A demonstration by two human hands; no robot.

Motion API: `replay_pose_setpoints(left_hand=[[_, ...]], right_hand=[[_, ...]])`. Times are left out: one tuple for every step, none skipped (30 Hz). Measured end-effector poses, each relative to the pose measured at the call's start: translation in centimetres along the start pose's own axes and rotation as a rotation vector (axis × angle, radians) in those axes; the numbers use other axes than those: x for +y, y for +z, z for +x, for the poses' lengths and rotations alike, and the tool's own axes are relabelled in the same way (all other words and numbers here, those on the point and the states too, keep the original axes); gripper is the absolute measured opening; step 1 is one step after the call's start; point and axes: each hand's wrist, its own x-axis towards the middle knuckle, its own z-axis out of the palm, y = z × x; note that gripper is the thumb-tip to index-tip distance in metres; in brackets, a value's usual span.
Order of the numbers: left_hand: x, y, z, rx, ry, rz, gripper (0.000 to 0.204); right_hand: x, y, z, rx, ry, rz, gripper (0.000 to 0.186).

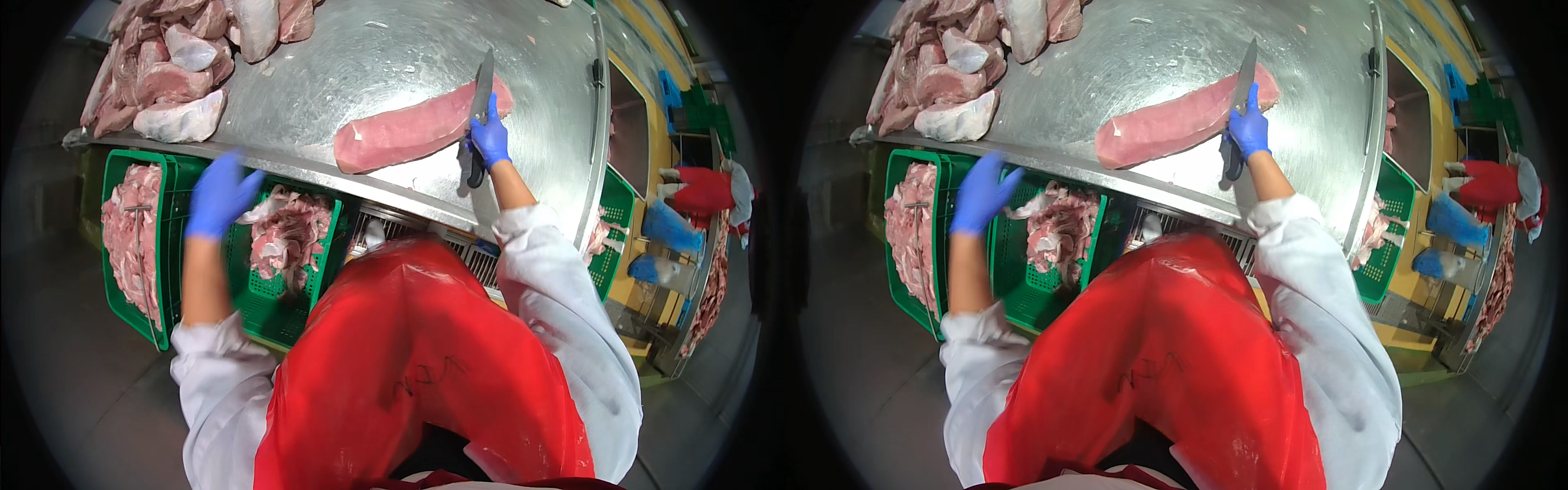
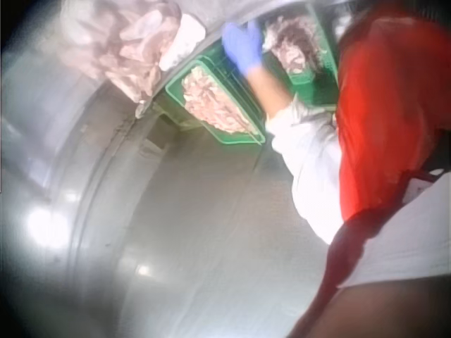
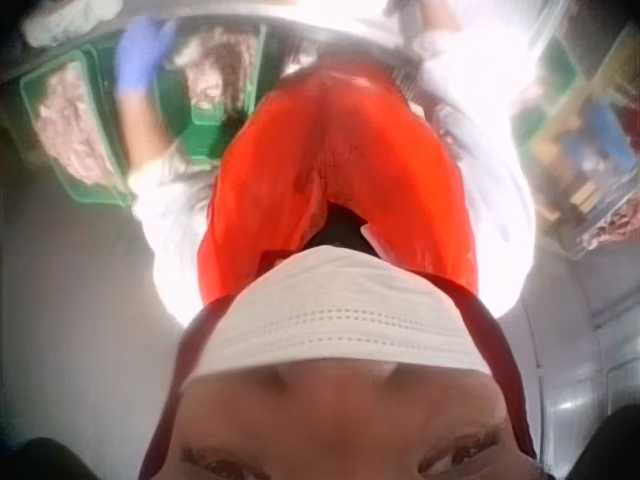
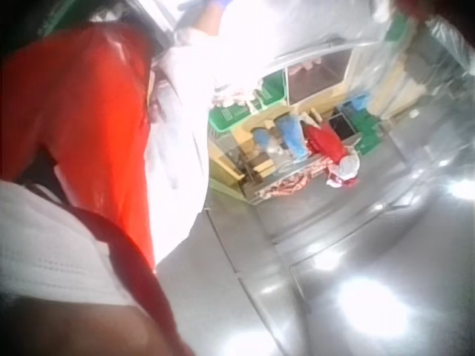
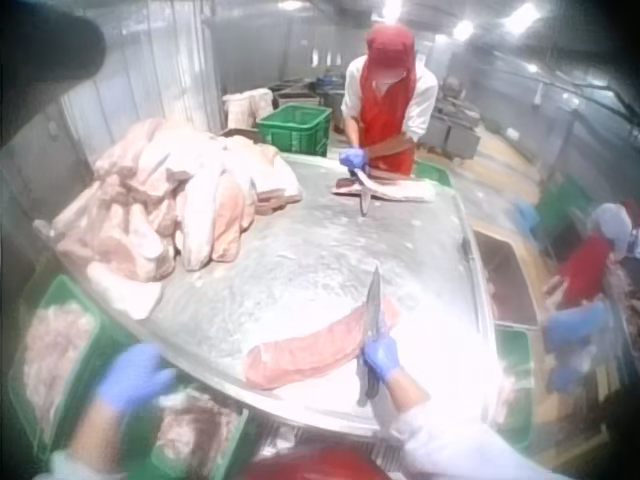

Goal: The person uses a knife to trim and slice large pieces of raw meat on a stainless steel table. They separate fat and connective tissue, place trimmed pieces into green crates, and continue processing additional cuts throughout the clip.

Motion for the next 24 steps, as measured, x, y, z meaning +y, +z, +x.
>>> replay_pose_setpoints(left_hand=[[2.2,4.1,3.6,0.126,0.143,-0.181,0.060],[4.5,7.9,6.9,0.228,0.204,-0.306,0.060],[7.6,10.2,9.5,0.279,0.191,-0.316,0.063],[7.5,16.0,12.2,0.350,0.188,-0.389,0.058],[11.5,17.0,12.4,0.200,0.075,-0.295,0.054],[15.5,17.3,12.1,0.059,-0.036,-0.196,0.051],[17.3,19.0,12.0,0.011,0.025,-0.234,0.049],[19.4,19.2,10.5,-0.133,0.058,-0.342,0.049],[21.5,18.4,8.4,-0.303,0.119,-0.528,0.051],[22.0,21.9,7.9,-0.362,0.264,-0.637,0.055],[23.7,23.1,7.4,-0.397,0.416,-0.519,0.057],[25.7,22.8,8.3,-0.487,0.348,-0.573,0.055],[27.6,22.2,9.6,-0.575,0.270,-0.628,0.053],[29.1,22.0,11.5,-0.398,0.163,-0.689,0.051],[30.4,22.0,13.7,-0.221,0.062,-0.743,0.049],[32.2,22.1,15.8,-0.184,-0.001,-0.909,0.045],[33.6,22.3,18.0,-0.143,-0.075,-1.071,0.040],[34.8,22.5,19.5,-0.177,-0.072,-1.047,0.038],[35.5,22.8,21.0,-0.200,-0.076,-1.021,0.036],[36.0,24.8,23.1,-0.126,-0.047,-0.776,0.030],[35.8,26.6,24.4,-0.081,0.063,-0.651,0.029],[35.4,27.4,25.0,-0.045,0.178,-0.518,0.028],[35.0,28.3,25.3,-0.040,0.158,-0.596,0.028],[35.2,28.4,25.2,-0.044,0.152,-0.673,0.028]], right_hand=[[0.3,0.7,1.5,0.015,-0.022,-0.054,0.081],[0.2,1.4,2.3,0.020,-0.051,-0.112,0.082],[0.2,1.8,3.1,0.033,-0.075,-0.169,0.083],[-0.8,2.5,3.5,0.022,-0.131,-0.158,0.082],[0.2,2.4,3.6,0.041,-0.140,-0.175,0.082],[0.8,2.0,4.0,0.062,-0.159,-0.190,0.082],[1.3,1.3,4.5,0.083,-0.185,-0.206,0.082],[2.5,0.3,5.0,0.066,-0.178,-0.194,0.081],[4.3,-1.3,5.4,0.056,-0.161,-0.177,0.080],[4.8,-2.6,6.5,0.035,-0.182,-0.158,0.078],[5.9,-4.2,7.5,0.020,-0.186,-0.142,0.077],[7.2,-5.7,8.3,-0.038,-0.158,-0.110,0.076],[6.8,-6.4,8.3,-0.097,-0.122,-0.092,0.075],[5.0,-7.4,7.8,-0.157,-0.089,-0.078,0.074],[4.2,-8.4,7.5,-0.207,-0.055,-0.065,0.073],[6.2,-8.7,8.4,-0.156,-0.173,-0.150,0.073],[6.8,-9.3,8.9,-0.140,-0.221,-0.191,0.073],[7.3,-9.5,9.0,-0.125,-0.266,-0.229,0.073],[7.5,-9.4,9.3,-0.116,-0.322,-0.262,0.073],[7.8,-9.3,9.9,-0.078,-0.405,-0.275,0.072],[7.2,-9.5,9.9,-0.133,-0.337,-0.253,0.073],[6.3,-10.0,9.6,-0.183,-0.258,-0.226,0.073],[5.8,-10.2,9.4,-0.234,-0.182,-0.201,0.073],[6.2,-10.4,9.3,-0.214,-0.231,-0.198,0.074]])
